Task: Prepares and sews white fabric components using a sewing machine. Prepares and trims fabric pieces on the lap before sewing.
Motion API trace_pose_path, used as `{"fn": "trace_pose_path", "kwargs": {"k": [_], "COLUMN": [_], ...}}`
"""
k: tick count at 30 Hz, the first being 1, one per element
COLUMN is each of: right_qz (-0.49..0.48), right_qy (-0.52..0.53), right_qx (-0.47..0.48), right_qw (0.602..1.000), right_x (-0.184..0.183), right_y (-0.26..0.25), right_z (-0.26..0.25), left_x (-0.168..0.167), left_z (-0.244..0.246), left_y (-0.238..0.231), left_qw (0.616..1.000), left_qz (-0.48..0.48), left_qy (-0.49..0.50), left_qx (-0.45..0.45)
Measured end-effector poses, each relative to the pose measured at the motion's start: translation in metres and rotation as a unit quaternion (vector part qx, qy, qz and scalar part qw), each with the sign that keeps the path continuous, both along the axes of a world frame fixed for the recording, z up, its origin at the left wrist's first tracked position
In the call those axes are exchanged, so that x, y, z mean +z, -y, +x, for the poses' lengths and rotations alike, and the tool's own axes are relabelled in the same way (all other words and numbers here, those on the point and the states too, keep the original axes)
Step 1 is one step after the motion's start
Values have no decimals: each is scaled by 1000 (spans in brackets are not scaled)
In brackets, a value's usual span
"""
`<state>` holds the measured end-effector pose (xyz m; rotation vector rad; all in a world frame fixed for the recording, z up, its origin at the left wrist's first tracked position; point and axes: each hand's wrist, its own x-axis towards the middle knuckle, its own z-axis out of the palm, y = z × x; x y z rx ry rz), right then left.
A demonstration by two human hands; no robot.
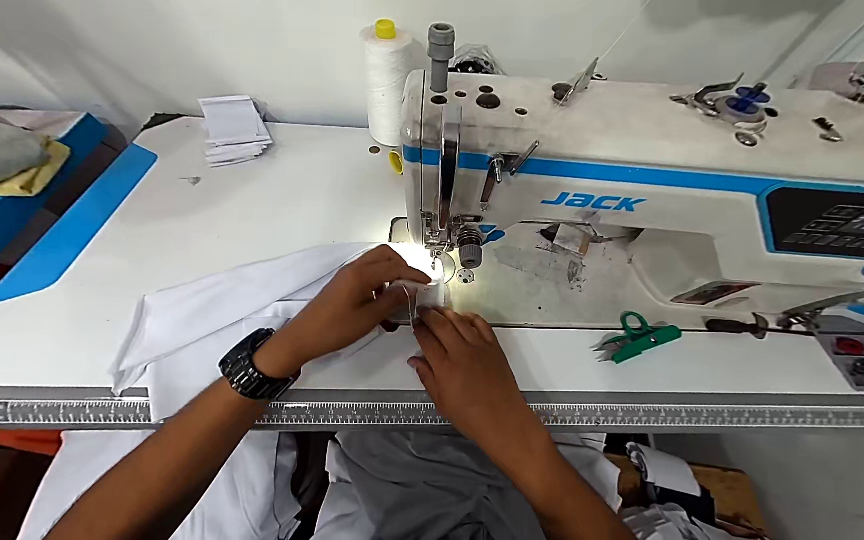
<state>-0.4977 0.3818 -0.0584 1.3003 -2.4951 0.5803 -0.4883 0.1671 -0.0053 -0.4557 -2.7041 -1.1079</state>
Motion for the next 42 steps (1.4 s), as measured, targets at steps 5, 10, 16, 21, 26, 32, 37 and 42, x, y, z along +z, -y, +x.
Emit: {"fn": "trace_pose_path", "kwargs": {"k": [5,10,16,21,26,32,37,42], "right_qz": [28,-6,1,-70,-125,-22,12,-45], "right_qy": [-2,15,-19,78,59,19,-22,-33], "right_qx": [-21,25,70,322,98,8,25,67], "right_qw": [999,1000,997,941,986,1000,999,996], "right_x": [3,-2,-22,-13,8,-3,-17,-33], "right_y": [5,0,-21,-57,-36,-10,-16,-46], "right_z": [10,16,55,74,32,7,27,67], "left_x": [1,-8,-18,6,-6,-13,-18,-32], "left_z": [-6,-2,11,12,8,3,15,71], "left_y": [-11,-10,-4,4,-18,-24,-10,-42], "left_qw": [994,991,995,992,995,996,986,980], "left_qz": [35,-90,-21,-9,-29,-74,-118,-128], "left_qy": [-35,-99,-62,-27,-11,-11,-115,-147], "left_qx": [102,15,77,119,90,45,-24,48]}}
